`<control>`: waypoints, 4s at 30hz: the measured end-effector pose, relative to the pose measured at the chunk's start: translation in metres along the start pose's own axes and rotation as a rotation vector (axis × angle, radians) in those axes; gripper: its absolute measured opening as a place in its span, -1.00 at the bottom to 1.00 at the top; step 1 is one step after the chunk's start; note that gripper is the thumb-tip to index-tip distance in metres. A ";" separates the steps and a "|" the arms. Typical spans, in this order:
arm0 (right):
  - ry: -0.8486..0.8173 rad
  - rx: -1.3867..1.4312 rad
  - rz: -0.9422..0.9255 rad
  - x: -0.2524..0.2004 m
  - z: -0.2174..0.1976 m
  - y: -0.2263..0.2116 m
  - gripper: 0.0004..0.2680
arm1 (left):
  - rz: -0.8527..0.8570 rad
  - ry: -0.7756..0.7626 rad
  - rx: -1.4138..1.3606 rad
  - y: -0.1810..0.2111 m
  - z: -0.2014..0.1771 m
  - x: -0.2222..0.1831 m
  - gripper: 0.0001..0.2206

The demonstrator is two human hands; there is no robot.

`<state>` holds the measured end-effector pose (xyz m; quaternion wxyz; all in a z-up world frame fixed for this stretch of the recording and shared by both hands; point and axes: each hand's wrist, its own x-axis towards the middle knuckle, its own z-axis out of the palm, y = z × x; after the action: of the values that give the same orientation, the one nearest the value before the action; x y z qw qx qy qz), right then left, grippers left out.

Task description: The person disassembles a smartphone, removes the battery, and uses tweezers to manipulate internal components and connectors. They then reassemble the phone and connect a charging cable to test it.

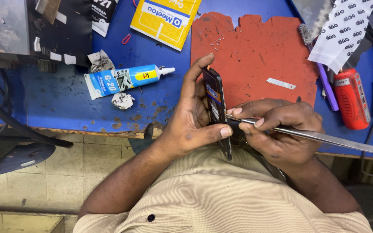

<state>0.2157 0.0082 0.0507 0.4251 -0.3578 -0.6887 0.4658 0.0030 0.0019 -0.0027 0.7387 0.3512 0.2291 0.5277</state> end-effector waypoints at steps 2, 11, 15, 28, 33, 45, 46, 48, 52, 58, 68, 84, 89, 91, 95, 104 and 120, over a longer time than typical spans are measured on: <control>0.001 -0.011 0.002 0.000 0.000 0.000 -0.85 | 0.001 0.000 0.000 0.000 0.000 0.000 0.05; -0.016 -0.016 0.000 0.001 0.000 -0.002 -0.84 | -0.002 -0.007 -0.006 0.000 -0.001 0.000 0.06; 0.005 0.036 0.010 0.001 0.001 -0.002 -0.83 | -0.009 -0.008 -0.008 0.000 0.000 -0.001 0.07; -0.009 -0.005 0.019 0.000 -0.001 -0.003 -0.85 | -0.001 -0.006 -0.039 0.002 0.001 -0.001 0.03; 0.024 0.015 0.029 -0.001 0.003 -0.005 -0.84 | 0.003 -0.016 -0.040 0.004 0.000 -0.003 0.02; 0.283 0.135 -0.178 0.012 0.003 -0.006 -0.81 | 0.060 0.023 -0.088 0.003 -0.001 -0.003 0.02; 0.312 0.186 -0.196 0.014 -0.001 -0.005 -0.84 | 0.063 0.041 -0.097 0.004 -0.001 -0.002 0.03; 0.317 0.239 -0.195 0.015 -0.007 -0.002 -0.88 | 0.057 0.095 -0.093 0.004 0.001 0.000 0.06; 0.274 0.145 0.083 -0.002 -0.003 0.000 -0.87 | 0.263 0.205 0.091 0.004 0.009 0.015 -0.05; 0.168 -0.214 0.338 -0.004 0.013 0.006 -0.76 | 0.379 0.283 0.403 0.015 0.021 0.025 -0.19; 0.276 0.374 0.530 0.017 0.012 0.007 -0.90 | 0.163 0.169 0.136 0.044 0.011 0.024 -0.46; 0.257 0.428 0.443 0.010 0.008 0.012 -0.87 | 0.092 0.176 0.219 0.033 0.006 0.023 -0.77; 0.294 0.415 0.389 0.013 0.007 0.012 -0.87 | 0.066 0.153 0.452 0.026 0.018 0.014 -0.65; 0.296 0.425 0.386 0.011 0.006 0.014 -0.87 | 0.062 0.141 0.476 0.024 0.019 0.012 -0.63; 0.287 0.409 0.397 0.003 0.004 0.019 -0.87 | 0.103 0.166 0.586 0.025 0.016 0.010 -0.79; 0.218 -0.674 -0.008 0.008 -0.032 -0.004 -0.87 | 0.432 0.378 0.809 0.068 -0.022 -0.006 -0.84; -0.228 -1.210 -0.358 -0.004 0.003 -0.010 -0.76 | 0.700 0.359 1.219 0.097 -0.034 -0.057 -0.88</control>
<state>0.2138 0.0006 0.0581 0.1432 -0.3621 -0.9198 -0.0484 -0.1006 -0.0229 0.0471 0.1504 0.6613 0.4745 0.5612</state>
